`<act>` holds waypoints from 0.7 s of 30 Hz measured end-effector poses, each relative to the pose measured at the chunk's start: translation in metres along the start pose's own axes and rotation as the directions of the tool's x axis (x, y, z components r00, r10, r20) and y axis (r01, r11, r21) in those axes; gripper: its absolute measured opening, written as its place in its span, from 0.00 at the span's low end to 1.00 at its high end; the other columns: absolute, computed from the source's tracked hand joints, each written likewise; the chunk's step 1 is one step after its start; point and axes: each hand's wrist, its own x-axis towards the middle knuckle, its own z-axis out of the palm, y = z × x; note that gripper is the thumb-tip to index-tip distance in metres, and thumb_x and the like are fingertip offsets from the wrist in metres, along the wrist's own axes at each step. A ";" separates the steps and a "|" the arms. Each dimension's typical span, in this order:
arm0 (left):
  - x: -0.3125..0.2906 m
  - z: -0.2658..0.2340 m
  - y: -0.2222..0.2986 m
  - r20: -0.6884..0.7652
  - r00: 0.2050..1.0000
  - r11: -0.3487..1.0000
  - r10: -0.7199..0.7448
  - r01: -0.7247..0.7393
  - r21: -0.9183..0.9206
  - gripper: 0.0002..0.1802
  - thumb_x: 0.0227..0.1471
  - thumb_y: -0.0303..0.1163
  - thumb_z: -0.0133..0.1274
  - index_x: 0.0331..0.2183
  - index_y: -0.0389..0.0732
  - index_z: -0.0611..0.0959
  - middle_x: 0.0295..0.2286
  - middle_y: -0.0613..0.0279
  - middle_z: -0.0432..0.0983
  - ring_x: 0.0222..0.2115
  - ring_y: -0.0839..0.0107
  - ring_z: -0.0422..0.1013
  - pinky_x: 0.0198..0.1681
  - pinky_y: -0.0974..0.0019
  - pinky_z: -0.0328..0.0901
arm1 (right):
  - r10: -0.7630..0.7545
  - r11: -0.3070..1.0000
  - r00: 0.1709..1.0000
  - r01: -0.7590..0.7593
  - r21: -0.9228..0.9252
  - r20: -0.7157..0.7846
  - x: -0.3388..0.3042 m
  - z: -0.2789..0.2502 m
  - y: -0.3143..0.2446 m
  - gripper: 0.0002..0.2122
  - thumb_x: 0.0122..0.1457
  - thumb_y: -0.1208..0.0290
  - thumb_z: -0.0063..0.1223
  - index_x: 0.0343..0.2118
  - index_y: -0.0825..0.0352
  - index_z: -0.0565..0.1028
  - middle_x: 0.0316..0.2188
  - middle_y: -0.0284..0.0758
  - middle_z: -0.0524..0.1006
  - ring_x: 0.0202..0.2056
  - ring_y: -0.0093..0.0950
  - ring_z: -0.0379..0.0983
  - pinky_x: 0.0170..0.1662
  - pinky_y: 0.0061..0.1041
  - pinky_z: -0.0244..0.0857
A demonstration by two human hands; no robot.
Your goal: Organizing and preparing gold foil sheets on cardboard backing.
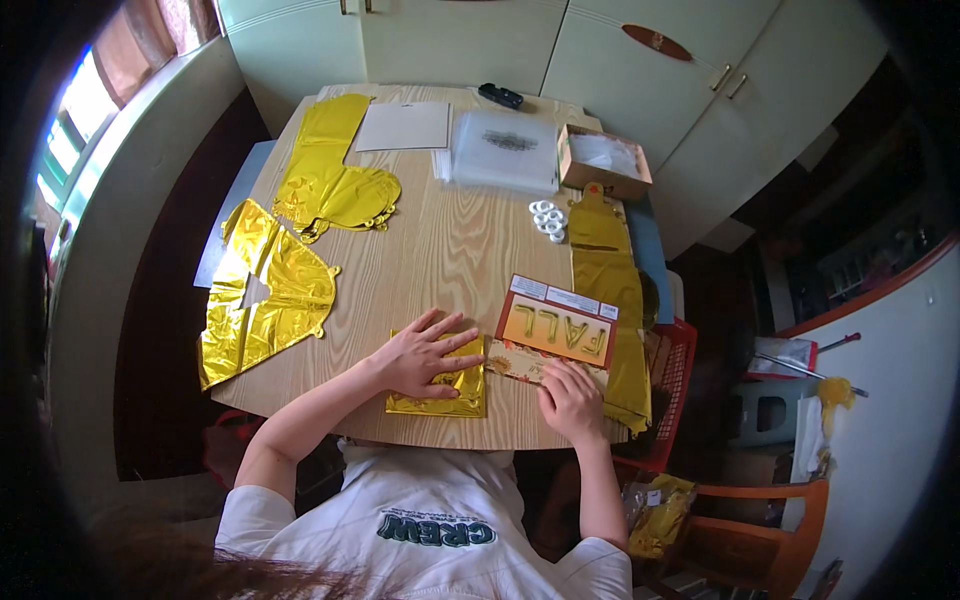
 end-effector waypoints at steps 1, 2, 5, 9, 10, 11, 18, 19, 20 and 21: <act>0.000 -0.001 0.000 -0.002 1.000 1.000 0.001 -0.001 -0.003 0.36 0.56 0.65 0.38 0.64 0.68 0.59 0.64 0.58 0.52 0.66 0.48 0.44 0.66 0.41 0.37 | -0.013 1.000 1.000 0.013 -0.012 0.002 0.003 -0.002 -0.003 0.07 0.53 0.74 0.57 0.35 0.65 0.77 0.41 0.33 0.78 0.49 0.32 0.74 0.56 0.39 0.64; -0.001 -0.003 0.000 -0.007 1.000 1.000 -0.002 0.002 -0.003 0.36 0.56 0.65 0.38 0.63 0.69 0.60 0.64 0.58 0.52 0.66 0.49 0.44 0.66 0.42 0.38 | -0.030 0.999 1.000 0.030 -0.024 0.004 0.010 -0.005 -0.010 0.07 0.53 0.73 0.58 0.36 0.64 0.77 0.42 0.33 0.78 0.49 0.31 0.73 0.56 0.39 0.64; 0.000 -0.004 0.000 -0.028 1.000 1.000 0.007 -0.007 -0.017 0.34 0.56 0.64 0.39 0.62 0.71 0.63 0.64 0.57 0.52 0.66 0.49 0.44 0.66 0.42 0.38 | -0.075 0.997 0.997 0.074 0.031 0.014 0.028 0.004 -0.028 0.10 0.53 0.70 0.60 0.38 0.63 0.78 0.42 0.32 0.78 0.51 0.30 0.71 0.55 0.38 0.61; 0.001 -0.002 -0.002 -0.054 0.998 0.999 0.017 -0.019 -0.035 0.31 0.55 0.64 0.40 0.59 0.70 0.70 0.64 0.56 0.53 0.65 0.48 0.45 0.66 0.42 0.39 | -0.123 0.990 0.989 0.117 0.076 0.078 0.058 0.031 -0.047 0.19 0.52 0.65 0.62 0.47 0.63 0.76 0.47 0.34 0.76 0.55 0.31 0.68 0.55 0.37 0.58; 0.001 -0.002 -0.003 -0.055 0.998 0.999 0.018 -0.020 -0.032 0.30 0.55 0.64 0.41 0.58 0.69 0.71 0.64 0.55 0.53 0.65 0.47 0.46 0.66 0.42 0.39 | -0.118 0.990 0.988 0.109 0.086 0.102 0.063 0.036 -0.048 0.21 0.52 0.64 0.62 0.49 0.63 0.75 0.48 0.35 0.76 0.56 0.32 0.67 0.55 0.37 0.58; 0.000 -0.003 -0.003 -0.067 0.998 0.999 0.018 -0.021 -0.048 0.30 0.55 0.64 0.41 0.57 0.69 0.72 0.64 0.55 0.53 0.65 0.47 0.46 0.66 0.42 0.40 | -0.117 0.991 0.974 0.102 0.084 0.195 0.066 0.040 -0.046 0.28 0.51 0.57 0.64 0.54 0.65 0.71 0.52 0.36 0.74 0.58 0.32 0.65 0.57 0.37 0.56; -0.001 -0.005 -0.002 -0.078 0.997 0.997 0.004 -0.010 -0.081 0.29 0.56 0.62 0.44 0.58 0.69 0.71 0.64 0.52 0.52 0.65 0.44 0.46 0.66 0.41 0.40 | -0.132 0.991 0.957 0.120 0.060 0.257 0.070 0.046 -0.043 0.37 0.46 0.46 0.64 0.55 0.68 0.70 0.51 0.39 0.75 0.60 0.34 0.63 0.60 0.40 0.54; -0.002 -0.003 -0.002 -0.086 0.996 0.997 0.002 -0.009 -0.082 0.30 0.56 0.62 0.44 0.58 0.68 0.71 0.64 0.52 0.51 0.65 0.45 0.46 0.66 0.41 0.40 | -0.130 0.991 0.954 0.126 0.035 0.271 0.069 0.047 -0.043 0.38 0.46 0.45 0.63 0.55 0.67 0.70 0.51 0.38 0.76 0.61 0.36 0.62 0.61 0.41 0.53; -0.002 -0.002 -0.002 -0.093 0.996 0.996 0.004 -0.012 -0.083 0.31 0.56 0.62 0.43 0.59 0.67 0.70 0.64 0.52 0.51 0.65 0.45 0.46 0.66 0.41 0.39 | -0.134 0.991 0.951 0.135 0.015 0.278 0.068 0.048 -0.042 0.38 0.46 0.44 0.62 0.56 0.67 0.70 0.52 0.38 0.75 0.61 0.36 0.61 0.61 0.41 0.53; -0.003 -0.002 -0.002 -0.087 0.996 0.996 0.006 -0.013 -0.083 0.32 0.56 0.62 0.43 0.59 0.66 0.69 0.64 0.52 0.51 0.65 0.46 0.45 0.66 0.41 0.39 | -0.136 0.990 0.949 0.144 -0.005 0.284 0.067 0.048 -0.042 0.38 0.47 0.43 0.61 0.57 0.66 0.70 0.53 0.37 0.75 0.62 0.37 0.60 0.62 0.42 0.52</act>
